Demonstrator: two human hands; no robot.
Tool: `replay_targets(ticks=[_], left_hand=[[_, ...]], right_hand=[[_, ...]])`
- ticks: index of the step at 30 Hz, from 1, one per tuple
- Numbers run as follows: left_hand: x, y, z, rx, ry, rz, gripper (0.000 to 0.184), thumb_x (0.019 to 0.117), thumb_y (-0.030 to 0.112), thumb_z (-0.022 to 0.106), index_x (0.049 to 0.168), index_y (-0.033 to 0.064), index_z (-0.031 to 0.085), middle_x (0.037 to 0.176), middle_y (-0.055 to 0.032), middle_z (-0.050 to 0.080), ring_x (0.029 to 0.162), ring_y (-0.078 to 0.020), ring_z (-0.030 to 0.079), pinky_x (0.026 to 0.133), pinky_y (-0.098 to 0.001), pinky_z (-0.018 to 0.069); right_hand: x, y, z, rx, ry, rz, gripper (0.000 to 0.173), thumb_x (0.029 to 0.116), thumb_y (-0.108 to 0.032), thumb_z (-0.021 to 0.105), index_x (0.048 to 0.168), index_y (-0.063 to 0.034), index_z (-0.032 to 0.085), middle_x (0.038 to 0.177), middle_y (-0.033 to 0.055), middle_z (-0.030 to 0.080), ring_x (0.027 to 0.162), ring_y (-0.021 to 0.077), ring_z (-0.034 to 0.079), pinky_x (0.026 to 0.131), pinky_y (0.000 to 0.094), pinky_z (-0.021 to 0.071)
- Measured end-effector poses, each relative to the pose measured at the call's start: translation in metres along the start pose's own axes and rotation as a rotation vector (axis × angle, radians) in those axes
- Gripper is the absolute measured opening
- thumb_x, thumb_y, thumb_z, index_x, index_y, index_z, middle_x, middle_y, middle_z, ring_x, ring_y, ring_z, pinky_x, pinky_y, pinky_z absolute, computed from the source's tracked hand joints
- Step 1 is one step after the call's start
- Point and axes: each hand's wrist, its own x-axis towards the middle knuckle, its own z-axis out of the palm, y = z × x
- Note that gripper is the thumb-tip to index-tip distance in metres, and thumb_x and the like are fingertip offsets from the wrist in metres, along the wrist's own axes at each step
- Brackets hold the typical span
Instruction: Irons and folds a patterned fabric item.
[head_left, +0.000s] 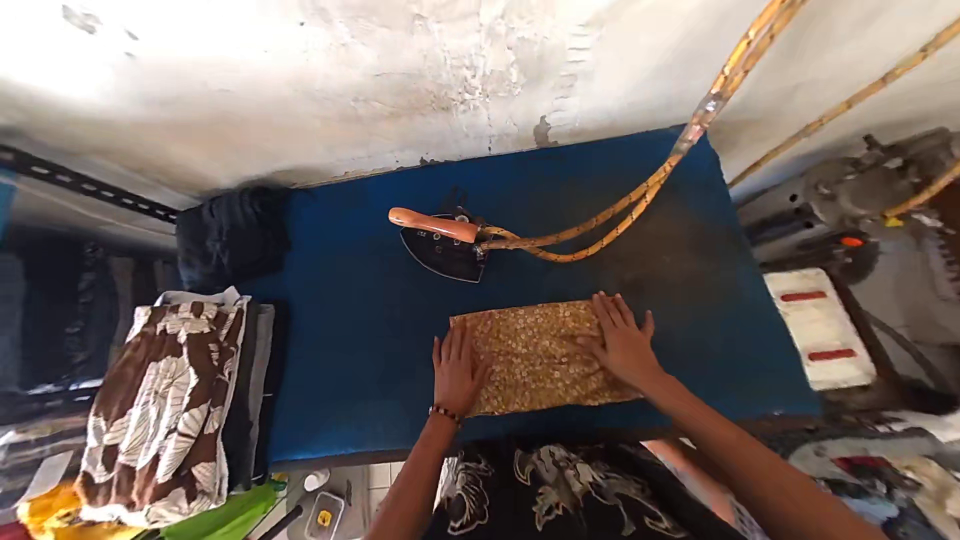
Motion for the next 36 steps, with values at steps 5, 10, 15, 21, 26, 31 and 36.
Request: replay_targets(ticks=[5, 10, 15, 21, 26, 31, 36], left_hand=[[-0.086, 0.009, 0.005, -0.376, 0.241, -0.527, 0.039, 0.0974, 0.018, 0.065, 0.124, -0.0108, 0.065, 0.11, -0.0279, 0.071, 0.098, -0.0433, 0.071, 0.087, -0.0597, 0.0561], [-0.086, 0.026, -0.006, -0.597, -0.058, -0.865, 0.04, 0.1013, 0.027, 0.064, 0.126, -0.005, 0.065, 0.105, -0.0224, 0.074, 0.098, -0.0371, 0.072, 0.092, -0.0568, 0.0547], [-0.085, 0.029, -0.027, -0.542, -0.27, -0.821, 0.06, 0.0886, 0.023, 0.08, 0.139, 0.0021, 0.057, 0.132, -0.0211, 0.064, 0.12, -0.0354, 0.065, 0.103, -0.0536, 0.0513], [-0.09, 0.029, -0.013, -0.45, -0.022, -0.656, 0.037, 0.0965, 0.013, 0.063, 0.131, -0.0012, 0.062, 0.118, -0.0211, 0.071, 0.114, -0.038, 0.068, 0.097, -0.054, 0.0532], [-0.098, 0.018, -0.025, -0.494, -0.229, -0.688, 0.039, 0.1013, 0.016, 0.055, 0.138, 0.001, 0.054, 0.122, -0.0194, 0.069, 0.117, -0.0353, 0.066, 0.098, -0.0512, 0.0528], [-0.131, -0.029, -0.049, -0.607, 0.015, -0.697, 0.047, 0.0978, 0.012, 0.063, 0.14, -0.0056, 0.05, 0.121, -0.021, 0.069, 0.114, -0.0335, 0.068, 0.1, -0.0503, 0.054], [-0.112, -0.049, -0.085, -0.532, 0.488, -0.493, 0.039, 0.0987, 0.009, 0.062, 0.131, -0.0126, 0.054, 0.128, -0.0285, 0.063, 0.121, -0.0381, 0.062, 0.102, -0.0488, 0.0517]], right_hand=[[0.086, -0.126, -0.056, 0.021, 0.384, -0.502, 0.073, 0.094, -0.048, 0.069, 0.144, 0.0037, 0.053, 0.144, 0.0261, 0.057, 0.135, 0.048, 0.051, 0.106, 0.0711, 0.0358], [0.204, -0.251, -0.048, -0.085, 0.067, -0.442, 0.08, 0.0953, -0.038, 0.073, 0.153, 0.0046, 0.038, 0.133, 0.032, 0.059, 0.124, 0.052, 0.056, 0.099, 0.0677, 0.0452], [0.227, -0.278, -0.05, 0.011, -0.04, -0.041, 0.081, 0.0877, -0.028, 0.081, 0.147, 0.0076, 0.039, 0.122, 0.0338, 0.063, 0.109, 0.0492, 0.066, 0.09, 0.0657, 0.0525], [0.198, -0.26, -0.087, 0.051, -0.399, 0.061, 0.056, 0.0961, -0.046, 0.07, 0.108, 0.0071, 0.059, 0.077, 0.0093, 0.064, 0.061, 0.0148, 0.063, 0.063, 0.0323, 0.0567], [0.092, -0.223, -0.05, -0.253, -0.484, -0.207, 0.064, 0.0905, -0.024, 0.079, 0.141, 0.0044, 0.051, 0.104, 0.0255, 0.068, 0.093, 0.0392, 0.069, 0.084, 0.0587, 0.0559], [0.008, -0.22, -0.003, -0.412, -0.667, -0.301, 0.057, 0.0956, -0.025, 0.07, 0.145, -0.0033, 0.05, 0.108, 0.0262, 0.068, 0.103, 0.0452, 0.066, 0.088, 0.0637, 0.0514], [-0.054, -0.236, 0.015, -0.429, -0.729, -0.297, 0.055, 0.0964, -0.017, 0.065, 0.145, -0.0014, 0.048, 0.109, 0.0332, 0.065, 0.106, 0.0541, 0.063, 0.086, 0.0686, 0.0491]])
